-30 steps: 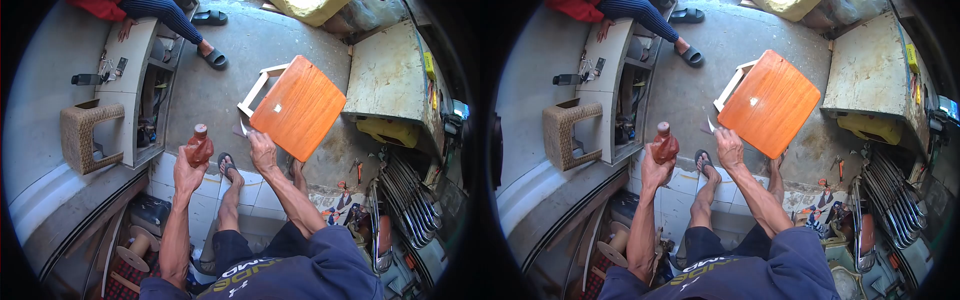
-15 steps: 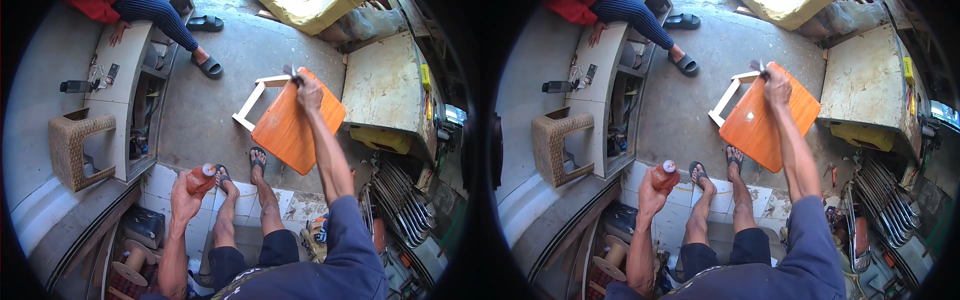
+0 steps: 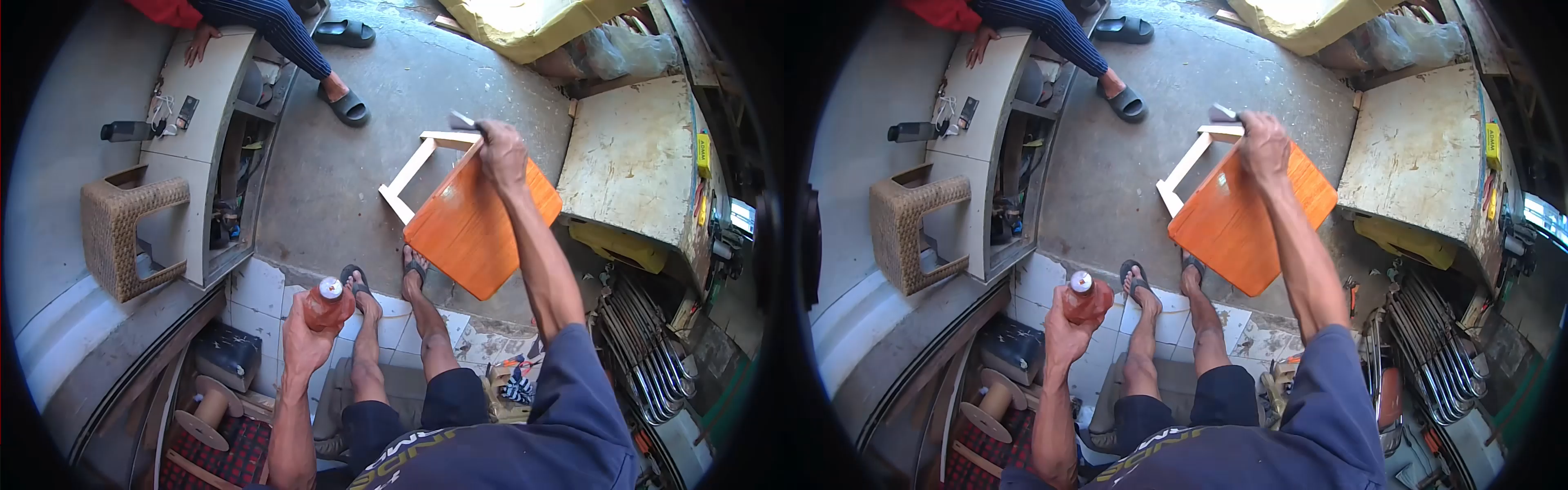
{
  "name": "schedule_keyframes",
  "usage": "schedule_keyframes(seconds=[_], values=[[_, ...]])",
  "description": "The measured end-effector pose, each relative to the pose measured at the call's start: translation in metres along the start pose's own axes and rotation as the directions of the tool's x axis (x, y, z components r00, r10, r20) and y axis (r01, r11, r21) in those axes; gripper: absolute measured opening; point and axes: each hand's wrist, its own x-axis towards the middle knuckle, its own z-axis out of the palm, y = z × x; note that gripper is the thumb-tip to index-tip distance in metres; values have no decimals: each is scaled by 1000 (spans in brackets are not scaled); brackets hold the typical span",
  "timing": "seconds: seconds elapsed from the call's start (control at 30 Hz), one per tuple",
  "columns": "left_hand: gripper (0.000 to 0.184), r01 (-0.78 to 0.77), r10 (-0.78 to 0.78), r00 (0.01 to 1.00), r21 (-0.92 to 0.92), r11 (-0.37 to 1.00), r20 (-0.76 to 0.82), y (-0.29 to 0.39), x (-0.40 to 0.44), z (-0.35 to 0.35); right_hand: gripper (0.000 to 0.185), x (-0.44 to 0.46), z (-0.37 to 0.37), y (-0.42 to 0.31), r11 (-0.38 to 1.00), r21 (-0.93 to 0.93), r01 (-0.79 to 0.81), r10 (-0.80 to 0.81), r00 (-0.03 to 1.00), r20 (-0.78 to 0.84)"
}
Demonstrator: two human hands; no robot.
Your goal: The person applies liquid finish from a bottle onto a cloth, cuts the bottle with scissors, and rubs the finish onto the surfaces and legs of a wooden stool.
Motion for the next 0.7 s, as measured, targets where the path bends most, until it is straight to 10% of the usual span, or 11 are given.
schedule_keyframes(seconds=[0.13, 0.27, 0.3, 0.37, 0.43, 0.5, 0.57, 0.7], values=[[55, -15, 17, 999, 35, 999, -48, -24, -6, 8, 20, -24, 3, -15, 999, -38, -22, 35, 917, 398], [58, 40, -40, 997, 0, 999, -65, -28, -19, 0, 14, -172, 36, -153, 943, 287, 168, -283, 860, 425], [58, 50, -50, 996, -1, 999, -69, -24, -17, -4, 15, -205, 47, -173, 954, 294, 54, -255, 660, 706], [59, 94, -97, 993, -54, 994, -61, -22, -23, -15, 14, -192, 21, -196, 955, 246, 165, -289, 697, 656], [58, 75, -84, 991, -90, 993, -102, -27, -27, -15, 21, -134, 14, -155, 939, 343, 8, -178, 866, 468], [58, 68, -81, 991, -114, 991, -109, -37, -29, -10, 21, -46, -1, -82, 976, 119, 183, -210, 936, 281], [57, 64, -75, 993, -115, 991, -94, -49, -29, -6, 24, 32, -15, -19, 977, -201, -76, 167, 859, 483], [57, 26, -33, 991, -61, 998, -127, -61, -28, 14, 27, 66, -3, 52, 951, -284, 124, 99, 747, 657]])
